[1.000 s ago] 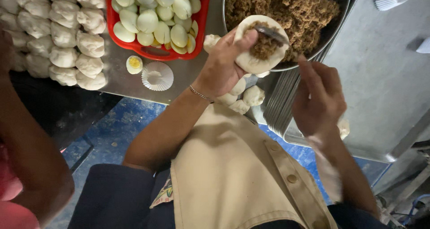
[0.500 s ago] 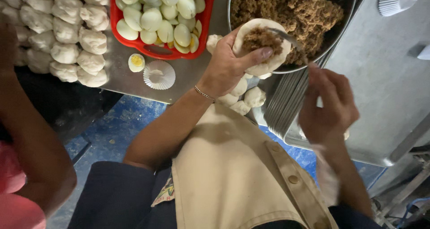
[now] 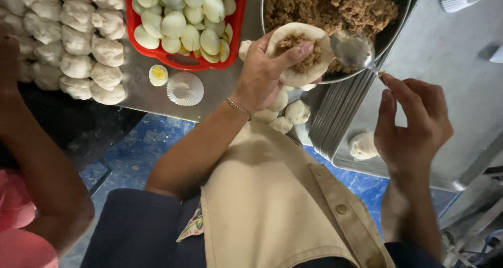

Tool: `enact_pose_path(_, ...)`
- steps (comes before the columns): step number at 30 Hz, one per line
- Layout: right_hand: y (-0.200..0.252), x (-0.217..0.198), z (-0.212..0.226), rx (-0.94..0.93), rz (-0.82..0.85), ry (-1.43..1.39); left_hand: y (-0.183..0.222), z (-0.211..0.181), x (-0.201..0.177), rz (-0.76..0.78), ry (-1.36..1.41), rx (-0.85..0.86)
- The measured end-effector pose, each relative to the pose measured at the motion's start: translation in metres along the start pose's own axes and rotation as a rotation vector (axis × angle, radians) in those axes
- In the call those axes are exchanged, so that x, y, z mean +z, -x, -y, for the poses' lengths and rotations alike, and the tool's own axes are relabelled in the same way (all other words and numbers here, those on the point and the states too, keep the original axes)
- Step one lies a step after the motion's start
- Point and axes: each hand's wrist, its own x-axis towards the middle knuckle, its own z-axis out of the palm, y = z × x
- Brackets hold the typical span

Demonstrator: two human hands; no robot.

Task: The person prepares siopao by flattening dough balls, adding meat filling with a spoon, placing egg slices inside, and folding the dough into a bun.

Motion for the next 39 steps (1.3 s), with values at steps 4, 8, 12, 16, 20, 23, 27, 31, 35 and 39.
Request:
enact_pose_path(4,0.001,-0.010,-0.010,-0.020,0.060,-0.002,0.001,-0.001,0.002,-0.008,-0.056,0.012)
enact_pose_path(8,-0.002,-0.017,-0.016,-0.147,0.119,0.079,0.002,-0.002,0.001,-0.005,-0.070,-0.002)
enact_pose_path(12,-0.006,-0.021,-0.022,-0.249,0.175,0.146,0.000,0.003,0.000,-0.008,-0.075,0.014)
enact_pose_path(16,-0.013,-0.040,-0.018,-0.259,0.160,0.272,-0.001,-0.002,-0.003,-0.057,-0.110,0.004)
enact_pose_path(20,-0.018,-0.032,-0.012,-0.292,0.180,0.230,-0.002,-0.003,-0.007,-0.038,-0.073,-0.005)
enact_pose_path(23,-0.025,-0.015,-0.019,-0.371,0.178,0.201,-0.001,-0.005,-0.007,0.001,-0.128,-0.023)
enact_pose_path(27,-0.025,-0.033,-0.019,-0.341,0.185,0.335,0.002,-0.012,-0.009,-0.049,-0.152,-0.017)
enact_pose_path(31,-0.024,-0.026,-0.015,-0.348,0.177,0.280,0.002,-0.012,-0.011,-0.045,-0.141,-0.020)
enact_pose_path(35,-0.027,-0.014,-0.019,-0.360,0.180,0.260,0.002,-0.011,-0.012,-0.024,-0.168,-0.003)
enact_pose_path(39,-0.019,-0.017,-0.016,-0.162,0.112,0.171,0.006,-0.014,-0.013,-0.075,-0.175,-0.013)
